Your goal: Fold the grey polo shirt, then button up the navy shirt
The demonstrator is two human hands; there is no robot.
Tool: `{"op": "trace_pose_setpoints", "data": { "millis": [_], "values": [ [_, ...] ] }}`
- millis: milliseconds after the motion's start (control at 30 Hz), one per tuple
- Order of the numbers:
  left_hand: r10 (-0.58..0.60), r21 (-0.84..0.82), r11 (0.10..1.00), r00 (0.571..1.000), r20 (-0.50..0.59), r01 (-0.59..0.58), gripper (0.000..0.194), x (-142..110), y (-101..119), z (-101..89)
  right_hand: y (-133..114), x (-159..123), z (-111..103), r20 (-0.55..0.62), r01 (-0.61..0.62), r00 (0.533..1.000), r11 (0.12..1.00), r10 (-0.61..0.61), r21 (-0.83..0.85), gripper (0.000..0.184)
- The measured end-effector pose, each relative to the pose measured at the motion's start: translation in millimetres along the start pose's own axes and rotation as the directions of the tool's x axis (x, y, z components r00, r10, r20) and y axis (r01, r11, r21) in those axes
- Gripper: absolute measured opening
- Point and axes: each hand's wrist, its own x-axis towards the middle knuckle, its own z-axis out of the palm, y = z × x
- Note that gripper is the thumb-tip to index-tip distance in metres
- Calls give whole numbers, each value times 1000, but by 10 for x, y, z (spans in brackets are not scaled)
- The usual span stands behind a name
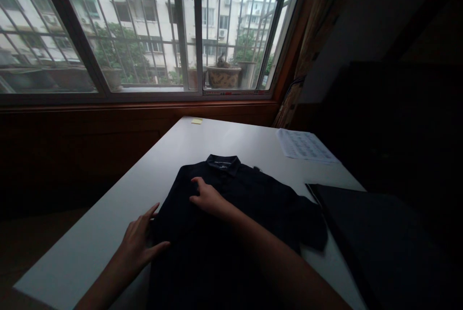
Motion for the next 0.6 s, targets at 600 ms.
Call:
{"op": "trace_pose_setpoints", "data": {
  "millis": [600],
  "values": [
    [-9,226,974,1000,30,2,35,-3,499,-28,258,-118,-623,222,-238,949,970,224,41,66]
  ]
}}
